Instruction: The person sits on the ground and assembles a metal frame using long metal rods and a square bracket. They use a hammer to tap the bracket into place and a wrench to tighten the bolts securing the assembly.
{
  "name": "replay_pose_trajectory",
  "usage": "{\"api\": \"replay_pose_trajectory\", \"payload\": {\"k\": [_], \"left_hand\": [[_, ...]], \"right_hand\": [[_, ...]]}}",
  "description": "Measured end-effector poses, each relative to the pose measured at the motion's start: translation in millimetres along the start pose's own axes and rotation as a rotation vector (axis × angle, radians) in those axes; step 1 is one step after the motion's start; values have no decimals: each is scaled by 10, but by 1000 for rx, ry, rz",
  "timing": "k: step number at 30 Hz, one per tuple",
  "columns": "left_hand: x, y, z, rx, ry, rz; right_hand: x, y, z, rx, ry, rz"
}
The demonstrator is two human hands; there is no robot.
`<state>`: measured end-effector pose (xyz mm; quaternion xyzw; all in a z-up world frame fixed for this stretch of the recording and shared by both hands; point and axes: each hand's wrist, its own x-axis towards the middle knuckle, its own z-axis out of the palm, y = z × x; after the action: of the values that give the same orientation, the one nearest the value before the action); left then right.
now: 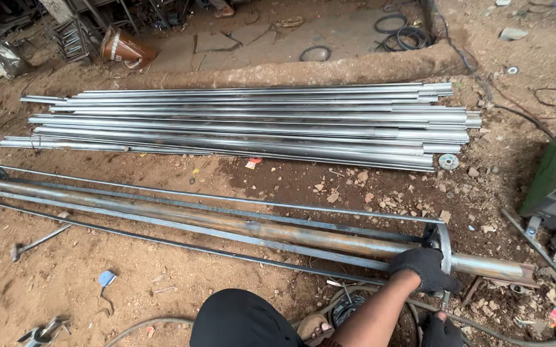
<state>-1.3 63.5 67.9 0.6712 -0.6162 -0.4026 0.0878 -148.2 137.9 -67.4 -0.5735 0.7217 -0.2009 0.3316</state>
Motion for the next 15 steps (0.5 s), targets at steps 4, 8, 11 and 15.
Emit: {"api": "replay_pose_trajectory", "payload": {"k": [4,8,11,15], "left_hand": [[37,6,12,34,-4,-5],[45,22,5,44,-12,10],[10,-3,-24,15,-21,-19],[-22,76,-115,-8,6,-37]], "right_hand": [[-36,-53,166,-27,3,-11],[-92,-100,334,-49,-7,-30],[-214,-129,509,-67,-9,-57],[-217,-116,476,-71,17,-97]]}}
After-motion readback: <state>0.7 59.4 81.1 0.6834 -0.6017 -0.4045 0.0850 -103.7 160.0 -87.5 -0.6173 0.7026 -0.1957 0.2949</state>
